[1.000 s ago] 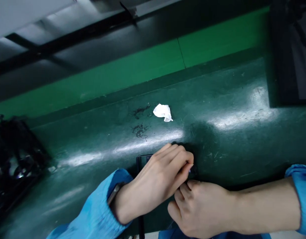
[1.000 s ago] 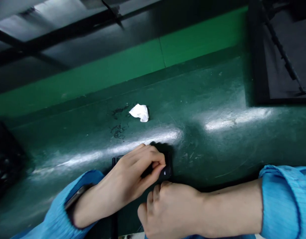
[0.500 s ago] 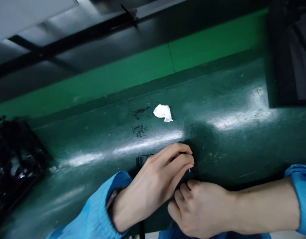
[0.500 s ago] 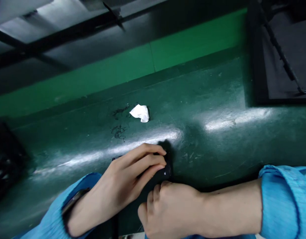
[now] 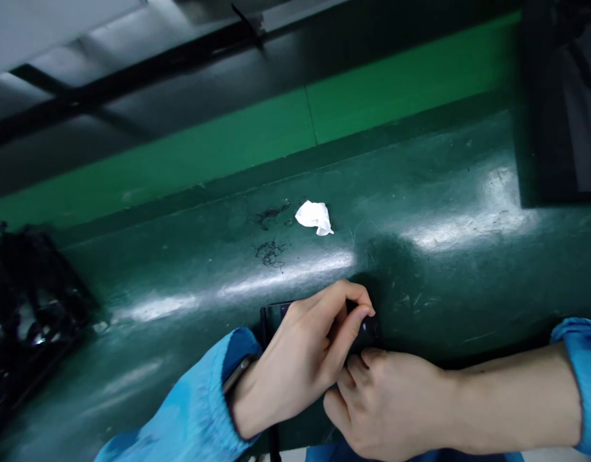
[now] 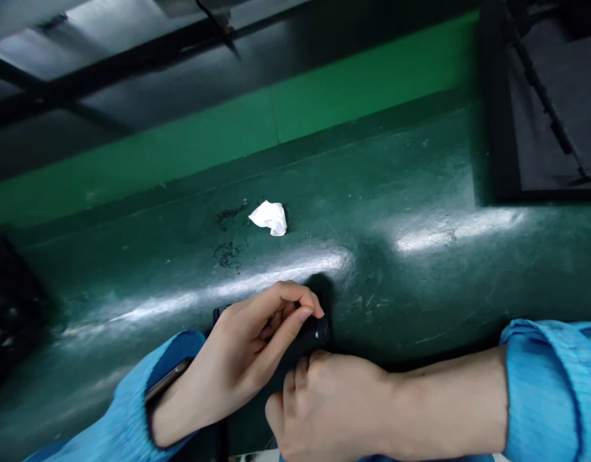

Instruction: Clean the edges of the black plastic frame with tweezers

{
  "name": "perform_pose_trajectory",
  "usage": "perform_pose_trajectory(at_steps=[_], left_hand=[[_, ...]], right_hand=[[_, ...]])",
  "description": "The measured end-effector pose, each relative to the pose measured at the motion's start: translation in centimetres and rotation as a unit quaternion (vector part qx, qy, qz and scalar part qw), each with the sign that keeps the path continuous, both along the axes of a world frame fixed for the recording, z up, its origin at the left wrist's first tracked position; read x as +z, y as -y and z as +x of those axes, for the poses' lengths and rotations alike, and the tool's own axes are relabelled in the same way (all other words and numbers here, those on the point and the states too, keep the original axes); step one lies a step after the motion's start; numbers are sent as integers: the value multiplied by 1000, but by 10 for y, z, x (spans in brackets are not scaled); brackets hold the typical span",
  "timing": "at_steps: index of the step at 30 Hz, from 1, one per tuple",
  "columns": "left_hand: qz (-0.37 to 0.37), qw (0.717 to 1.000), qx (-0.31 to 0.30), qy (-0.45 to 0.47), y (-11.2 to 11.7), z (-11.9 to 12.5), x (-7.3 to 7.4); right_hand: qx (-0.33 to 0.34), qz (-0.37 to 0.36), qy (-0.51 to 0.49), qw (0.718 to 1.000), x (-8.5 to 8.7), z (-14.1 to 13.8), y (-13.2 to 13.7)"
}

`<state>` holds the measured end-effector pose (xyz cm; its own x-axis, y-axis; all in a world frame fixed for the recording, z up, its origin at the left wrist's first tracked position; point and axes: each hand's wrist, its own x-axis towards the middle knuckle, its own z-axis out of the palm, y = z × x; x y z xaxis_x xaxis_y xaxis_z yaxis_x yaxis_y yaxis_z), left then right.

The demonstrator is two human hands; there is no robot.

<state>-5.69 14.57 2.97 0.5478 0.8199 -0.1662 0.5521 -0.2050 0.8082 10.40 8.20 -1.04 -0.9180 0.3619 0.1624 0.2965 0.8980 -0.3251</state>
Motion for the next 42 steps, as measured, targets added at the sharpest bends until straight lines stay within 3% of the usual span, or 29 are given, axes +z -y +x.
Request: perform_pose_trajectory(at_steps=[9,15,19,23,27,30,36,42], left_hand=[[12,999,-9,-30,-3,0,2],[26,998,-46,-24,-11,-7,6],[96,988,-110,-44,-11,-13,10],[213,958,-154,-112,-5,-16,14],[285,933,-153,-159,2,-13,12],[248,943,-159,-157,2,-12,6],[64,985,-122,-105,-12,-12,5],[17,994,-103,16,-17,-7,4]], right_hand=[[-4,-5,-2,1000,1,0,0],[-24,4,-8,1000,3,1,-1],[-18,9,0,1000,2,1,-1],[-12,-16,5,1000,1,1,1],[0,-37,12,999,2,0,1],[1,-24,12,1000,3,0,0],[-12,-10,0,1000,4,2,-2],[-3,-17,17,1000,5,2,-2]])
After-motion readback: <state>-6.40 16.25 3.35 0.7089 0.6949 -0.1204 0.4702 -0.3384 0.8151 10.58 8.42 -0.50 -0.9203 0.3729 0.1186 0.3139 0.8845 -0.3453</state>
